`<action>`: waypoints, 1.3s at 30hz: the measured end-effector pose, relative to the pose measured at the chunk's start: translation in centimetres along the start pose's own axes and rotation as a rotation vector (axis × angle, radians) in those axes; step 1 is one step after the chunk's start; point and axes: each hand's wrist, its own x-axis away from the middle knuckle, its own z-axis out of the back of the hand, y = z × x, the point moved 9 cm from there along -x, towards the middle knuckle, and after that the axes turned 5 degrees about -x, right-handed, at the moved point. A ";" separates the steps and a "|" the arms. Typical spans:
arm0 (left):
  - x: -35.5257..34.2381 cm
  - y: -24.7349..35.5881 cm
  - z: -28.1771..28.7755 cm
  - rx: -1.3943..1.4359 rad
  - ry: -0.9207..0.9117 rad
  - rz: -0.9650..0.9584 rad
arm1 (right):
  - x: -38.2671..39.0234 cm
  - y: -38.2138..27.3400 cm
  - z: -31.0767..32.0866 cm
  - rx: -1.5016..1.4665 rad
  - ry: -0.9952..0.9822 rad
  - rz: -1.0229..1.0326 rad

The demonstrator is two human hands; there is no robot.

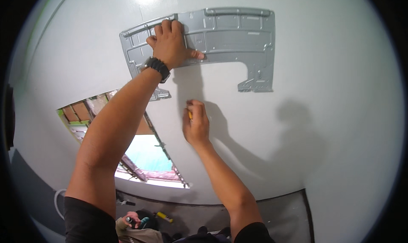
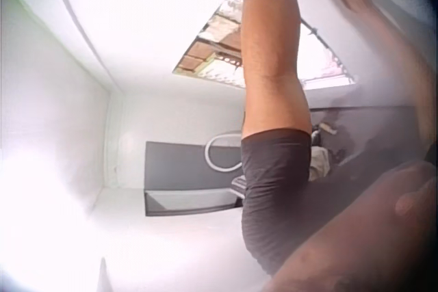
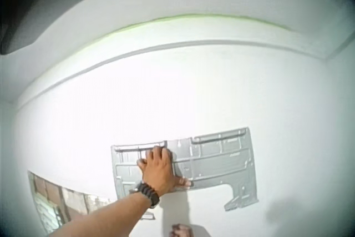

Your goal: The person measures the distance from the ceiling using a tape measure, marks the wall with a pencil through the holes in a metal bracket, and uses a power drill to secure the bracket to the wall.

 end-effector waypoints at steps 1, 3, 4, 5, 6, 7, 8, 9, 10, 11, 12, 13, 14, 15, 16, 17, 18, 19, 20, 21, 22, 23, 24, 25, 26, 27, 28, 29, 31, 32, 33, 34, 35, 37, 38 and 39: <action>0.1 -0.2 -0.3 0.007 -0.024 0.003 | -0.3 0.5 1.3 0.018 -0.032 -0.046; -0.1 0.5 -0.1 0.037 -0.061 0.022 | -3.0 1.6 4.7 0.132 -0.096 -0.130; 0.0 0.4 0.1 0.067 -0.049 0.036 | -5.0 1.7 6.2 0.221 -0.134 -0.172; 0.0 0.6 0.4 0.075 -0.023 0.030 | -7.7 1.3 8.0 0.297 -0.111 -0.096; 0.2 0.5 0.3 0.077 -0.005 0.028 | -10.4 0.8 9.2 0.424 -0.144 -0.083; 0.4 0.8 0.2 0.118 -0.032 0.027 | -12.9 0.3 10.1 0.584 -0.155 0.064; 0.8 0.5 -0.1 0.128 -0.039 0.044 | -15.0 -0.5 10.2 0.777 -0.195 0.063; 0.9 0.6 0.1 0.139 -0.018 0.029 | -17.1 -1.2 10.5 0.922 -0.241 0.025; 1.0 0.6 0.5 0.148 0.004 0.016 | -19.0 -2.0 10.7 0.931 -0.254 0.039; 1.2 0.2 0.4 0.148 0.011 0.037 | -20.6 -1.8 10.7 1.002 -0.288 -0.012; 1.5 0.2 0.5 0.147 0.031 0.019 | -21.7 -1.4 10.6 1.070 -0.323 -0.062; 1.6 0.2 0.6 0.151 0.057 0.010 | -22.4 -1.6 10.3 1.072 -0.341 -0.031; 1.9 -0.4 0.5 0.150 0.073 0.050 | -22.8 -1.4 10.0 1.123 -0.351 -0.018; 2.1 -0.1 0.6 0.188 0.113 0.011 | -23.3 -1.2 9.5 1.171 -0.360 0.001; 2.6 -0.1 0.3 0.224 0.152 -0.023 | -23.3 -0.8 8.6 1.167 -0.391 0.044; 3.0 0.0 -0.1 0.216 0.191 -0.027 | -23.2 -0.3 8.9 1.173 -0.358 0.029; 3.3 0.9 -0.4 0.197 0.223 -0.048 | -23.2 0.4 9.9 1.167 -0.315 -0.001; 3.7 2.1 -1.1 0.177 0.187 -0.061 | -23.0 0.9 10.5 1.164 -0.324 0.014; 4.1 1.6 -1.4 0.158 0.193 -0.042 | -22.7 1.1 10.4 1.163 -0.313 -0.020; 4.5 1.4 -1.3 0.171 0.248 -0.066 | -22.8 1.3 10.3 1.167 -0.302 -0.054; 5.1 1.1 -1.3 0.189 0.294 -0.096 | -22.8 1.3 9.7 1.160 -0.314 -0.047; 5.3 0.7 -2.3 0.165 0.223 -0.113 | -22.8 1.4 9.4 1.169 -0.316 -0.053; 5.6 0.3 -2.7 0.162 0.221 -0.103 | -22.8 1.4 9.2 1.180 -0.316 -0.061; 5.8 0.1 -2.6 0.076 0.274 -0.144 | -22.8 1.4 8.7 1.172 -0.322 -0.050; 6.0 0.2 -2.6 -0.011 0.324 -0.186 | -22.6 1.3 8.5 1.180 -0.318 -0.043; 6.0 -0.2 -2.9 -0.022 0.326 -0.180 | -22.6 1.3 8.2 1.187 -0.313 -0.038; 6.1 0.1 -3.2 -0.007 0.293 -0.174 | -22.5 1.4 8.2 1.186 -0.315 -0.040; 6.1 0.2 -3.6 0.006 0.260 -0.169 | -22.4 1.5 8.3 1.189 -0.323 -0.041; 5.9 0.7 -3.7 -0.014 0.233 -0.169 | -22.2 1.9 9.1 1.196 -0.332 -0.060; 5.8 1.2 -3.8 -0.029 0.210 -0.168 | -22.3 1.8 9.6 1.175 -0.312 -0.030; 5.8 1.7 -3.8 -0.020 0.197 -0.180 | -22.3 1.8 10.0 1.154 -0.291 -0.002; 5.7 2.0 -3.7 0.062 0.171 -0.188 | -22.2 2.2 10.4 1.158 -0.288 -0.019; 5.4 2.2 -3.9 0.144 0.148 -0.203 | -22.4 2.2 10.5 1.133 -0.281 0.002; 5.3 1.8 -4.2 0.129 0.151 -0.193 | -22.7 2.2 10.5 1.102 -0.265 0.070; 5.3 1.6 -4.1 0.117 0.167 -0.171 | -22.8 1.7 10.3 1.104 -0.247 0.117; 5.3 1.8 -4.3 0.097 0.175 -0.184 | -22.7 2.0 10.5 1.090 -0.243 0.079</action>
